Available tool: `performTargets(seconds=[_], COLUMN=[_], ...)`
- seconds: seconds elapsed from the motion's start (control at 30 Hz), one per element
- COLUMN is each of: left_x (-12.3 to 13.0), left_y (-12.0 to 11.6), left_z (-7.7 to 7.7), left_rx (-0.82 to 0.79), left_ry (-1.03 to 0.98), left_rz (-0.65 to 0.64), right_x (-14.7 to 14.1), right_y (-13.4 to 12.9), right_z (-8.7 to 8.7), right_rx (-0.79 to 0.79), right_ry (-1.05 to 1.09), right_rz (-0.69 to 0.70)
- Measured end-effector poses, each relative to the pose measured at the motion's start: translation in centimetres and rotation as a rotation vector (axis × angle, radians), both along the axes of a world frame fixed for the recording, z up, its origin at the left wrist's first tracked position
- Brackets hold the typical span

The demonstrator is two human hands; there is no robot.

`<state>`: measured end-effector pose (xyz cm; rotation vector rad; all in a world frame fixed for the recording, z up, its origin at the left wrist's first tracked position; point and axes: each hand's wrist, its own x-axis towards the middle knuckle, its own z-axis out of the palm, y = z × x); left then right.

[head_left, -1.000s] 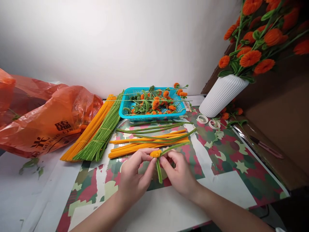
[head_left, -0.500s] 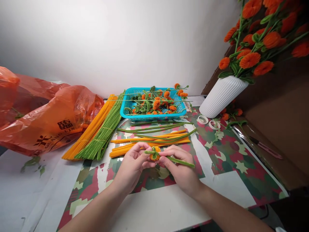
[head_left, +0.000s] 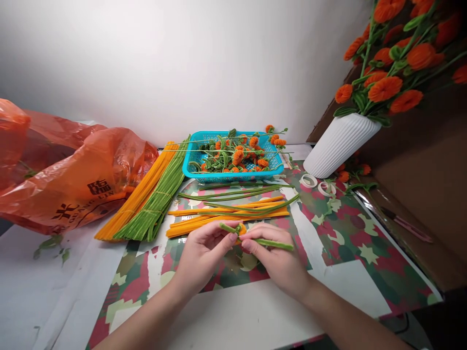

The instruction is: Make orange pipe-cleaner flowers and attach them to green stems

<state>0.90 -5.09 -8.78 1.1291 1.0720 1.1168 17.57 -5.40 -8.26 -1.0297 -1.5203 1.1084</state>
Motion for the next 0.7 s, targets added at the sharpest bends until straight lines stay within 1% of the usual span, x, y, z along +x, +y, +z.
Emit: performTargets(seconds=[0.13, 0.23, 0.33, 0.57, 0.7], left_x=[-0.19, -0.42, -0.65, -0.74, -0.57], left_y=[0.11, 0.26, 0.47, 0.53, 0.25], left_z=[0.49, 0.72, 0.83, 0.80, 0.85], left_rx=[0.082, 0.080, 0.064, 0.021, 0.037], left_ry=[0.049, 0.078, 0.104, 0.149, 0.172], left_rz=[-0.031, -0.029, -0.042, -0.077, -0.166], right_x=[0.43, 0.55, 0.49, 0.51, 0.65], right_y=[0.13, 0.07, 0.09, 0.28, 0.29], right_z=[0.49, 0.63, 0.55, 0.23, 0.35], right_rx=[-0.029, -0.045, -0.008, 0.024, -0.009], right_ry=[-0.065, -0.124, -0.141, -0.141, -0.178], right_rz=[0.021, -0.008, -0.013, 0.079, 0.162])
